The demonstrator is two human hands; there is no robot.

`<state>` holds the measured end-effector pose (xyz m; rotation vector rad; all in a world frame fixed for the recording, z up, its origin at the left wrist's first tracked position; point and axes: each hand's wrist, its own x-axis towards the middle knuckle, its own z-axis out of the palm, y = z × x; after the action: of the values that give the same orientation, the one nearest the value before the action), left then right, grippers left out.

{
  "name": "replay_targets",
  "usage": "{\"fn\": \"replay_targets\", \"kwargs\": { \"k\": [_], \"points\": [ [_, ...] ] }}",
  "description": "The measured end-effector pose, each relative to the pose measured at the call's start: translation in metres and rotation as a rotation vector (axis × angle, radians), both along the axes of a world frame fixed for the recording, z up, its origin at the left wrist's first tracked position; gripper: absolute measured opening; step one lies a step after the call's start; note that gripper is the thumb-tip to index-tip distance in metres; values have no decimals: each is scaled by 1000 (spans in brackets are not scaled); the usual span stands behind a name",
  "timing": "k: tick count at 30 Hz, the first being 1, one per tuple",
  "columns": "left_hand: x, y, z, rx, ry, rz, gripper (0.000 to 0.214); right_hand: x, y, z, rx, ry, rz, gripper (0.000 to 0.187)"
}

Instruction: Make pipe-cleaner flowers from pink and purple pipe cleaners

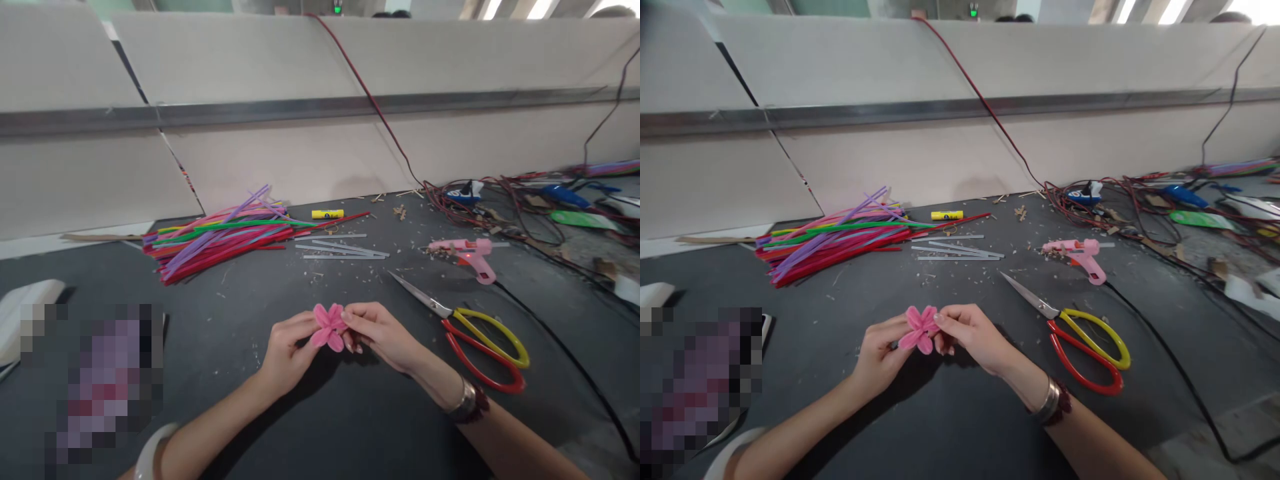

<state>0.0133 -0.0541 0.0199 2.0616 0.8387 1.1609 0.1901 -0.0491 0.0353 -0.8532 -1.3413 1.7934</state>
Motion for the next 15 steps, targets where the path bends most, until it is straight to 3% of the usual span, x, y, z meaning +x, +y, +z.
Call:
{"fn": "replay_targets", "kwargs": {
  "k": [6,9,15],
  "points": [
    [0,1,-3,6,-47,36,16,10,2,16,232,-141,-176,15],
    [0,0,-3,-11,-62,10,17,14,3,15,254,-137,-133,22],
    [1,-4,1,-47,-92,-24,16,13,2,15,189,-118,-121,16]
  ]
}}
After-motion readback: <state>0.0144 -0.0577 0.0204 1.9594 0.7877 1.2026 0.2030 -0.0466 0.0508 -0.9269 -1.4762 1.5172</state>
